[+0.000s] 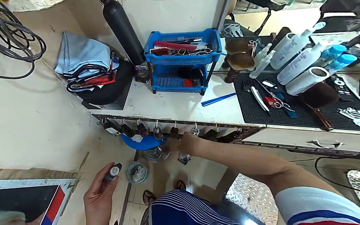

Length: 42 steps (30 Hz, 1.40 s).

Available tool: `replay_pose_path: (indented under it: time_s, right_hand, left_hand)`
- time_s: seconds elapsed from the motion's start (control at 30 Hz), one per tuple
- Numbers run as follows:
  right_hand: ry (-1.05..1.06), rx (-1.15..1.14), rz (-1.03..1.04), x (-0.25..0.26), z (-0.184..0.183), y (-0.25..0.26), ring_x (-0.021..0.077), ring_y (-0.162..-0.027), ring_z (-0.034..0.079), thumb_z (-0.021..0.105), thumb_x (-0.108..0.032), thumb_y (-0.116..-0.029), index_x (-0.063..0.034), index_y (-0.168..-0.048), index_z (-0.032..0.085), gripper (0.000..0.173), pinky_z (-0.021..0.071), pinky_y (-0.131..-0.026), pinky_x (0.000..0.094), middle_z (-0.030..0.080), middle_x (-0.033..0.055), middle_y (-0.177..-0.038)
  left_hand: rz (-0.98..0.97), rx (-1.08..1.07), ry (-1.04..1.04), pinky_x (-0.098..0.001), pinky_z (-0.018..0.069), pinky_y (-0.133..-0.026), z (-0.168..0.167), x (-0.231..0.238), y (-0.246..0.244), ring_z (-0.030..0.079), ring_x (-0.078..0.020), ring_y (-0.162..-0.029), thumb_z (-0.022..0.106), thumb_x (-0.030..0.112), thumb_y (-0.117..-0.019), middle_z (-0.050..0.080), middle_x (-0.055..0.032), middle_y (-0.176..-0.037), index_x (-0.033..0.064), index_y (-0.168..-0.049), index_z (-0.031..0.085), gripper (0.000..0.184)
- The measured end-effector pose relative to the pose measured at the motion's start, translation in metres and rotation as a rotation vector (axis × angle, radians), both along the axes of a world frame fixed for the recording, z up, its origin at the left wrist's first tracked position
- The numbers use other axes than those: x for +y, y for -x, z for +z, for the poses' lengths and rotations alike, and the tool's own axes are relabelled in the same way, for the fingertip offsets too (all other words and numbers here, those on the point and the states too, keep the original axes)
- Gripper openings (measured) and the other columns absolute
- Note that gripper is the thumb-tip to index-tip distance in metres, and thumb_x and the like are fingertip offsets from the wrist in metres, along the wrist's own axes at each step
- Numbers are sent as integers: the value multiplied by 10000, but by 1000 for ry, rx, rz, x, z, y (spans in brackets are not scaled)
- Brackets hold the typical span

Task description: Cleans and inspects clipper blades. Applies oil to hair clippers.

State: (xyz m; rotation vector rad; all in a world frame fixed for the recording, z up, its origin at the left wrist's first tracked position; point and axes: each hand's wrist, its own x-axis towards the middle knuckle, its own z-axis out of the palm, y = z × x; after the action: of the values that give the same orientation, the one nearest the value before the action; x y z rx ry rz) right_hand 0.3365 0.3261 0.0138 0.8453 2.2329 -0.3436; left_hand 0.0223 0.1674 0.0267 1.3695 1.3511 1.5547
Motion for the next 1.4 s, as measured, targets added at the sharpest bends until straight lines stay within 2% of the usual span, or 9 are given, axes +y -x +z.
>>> replay_pose_path:
  time_s: [0.17,0.43,0.53,0.6,0.67,0.83,0.97,1.23,1.4]
  right_hand:
    - [-125,-212,-221,-9,-39,2,450,-1249,552,471,80,-985,136,-1255,591,300,403,-1084,580,578,295,-1325]
    - [-226,-338,-276,-1,-53,12,398,-1267,563,426,52,-1013,125,-1289,571,320,336,-1144,563,577,259,-1347]
    - [-280,-221,-222,-20,-44,12,422,-1444,399,407,69,-1012,148,-1365,519,378,221,-1239,561,471,289,-1495]
    - [-223,-133,-211,-41,-29,9,442,-1355,468,432,90,-986,154,-1261,574,316,336,-1157,559,533,305,-1390]
    - [-115,-189,-269,-52,-24,-3,450,-1300,512,446,79,-980,148,-1202,613,286,375,-1114,568,567,305,-1337]
    - [-227,-419,-332,-29,-62,-43,400,-1536,237,408,86,-996,136,-1396,512,416,128,-1264,558,343,261,-1606]
    - [-228,-427,-431,-10,-78,-49,404,-1496,310,459,112,-963,131,-1462,425,501,215,-1232,545,337,267,-1598]
    - [-95,-614,-276,-6,-63,-45,425,-1358,493,456,-23,-1017,136,-1299,574,345,293,-1171,609,509,288,-1443]
    - [-61,-476,-176,-9,-39,-37,423,-1209,587,514,-70,-1012,85,-1191,648,272,411,-1055,608,625,262,-1267]
  left_hand:
    - [0,-35,16,-296,565,-985,-9,-4,2,667,-167,-1157,725,68,-913,682,-65,-1306,28,-1306,674,398]
    - [-29,-56,17,-289,556,-992,-20,0,18,662,-159,-1162,709,54,-913,681,-50,-1309,37,-1309,668,399]
    - [-56,-54,16,-296,554,-1000,-21,7,25,658,-155,-1175,718,64,-912,679,-35,-1315,52,-1314,667,405]
    - [-73,-46,30,-291,552,-998,-20,11,27,652,-142,-1180,709,70,-921,676,-17,-1319,63,-1322,660,404]
    - [-86,-48,32,-290,550,-998,-20,16,31,650,-137,-1177,698,61,-925,674,-15,-1318,53,-1331,649,409]
    - [-141,-72,9,-291,559,-987,-25,26,25,661,-149,-1158,717,78,-922,677,-26,-1313,58,-1321,661,404]
    - [-160,-96,8,-283,570,-972,-24,23,11,669,-144,-1148,717,66,-918,682,-27,-1306,61,-1308,675,392]
    - [-125,-94,45,-297,560,-992,-22,10,5,656,-150,-1163,698,4,-907,672,-40,-1311,31,-1312,664,408]
    - [-114,-82,41,-294,565,-979,-21,10,-4,660,-151,-1150,698,10,-908,676,-47,-1298,18,-1306,664,399]
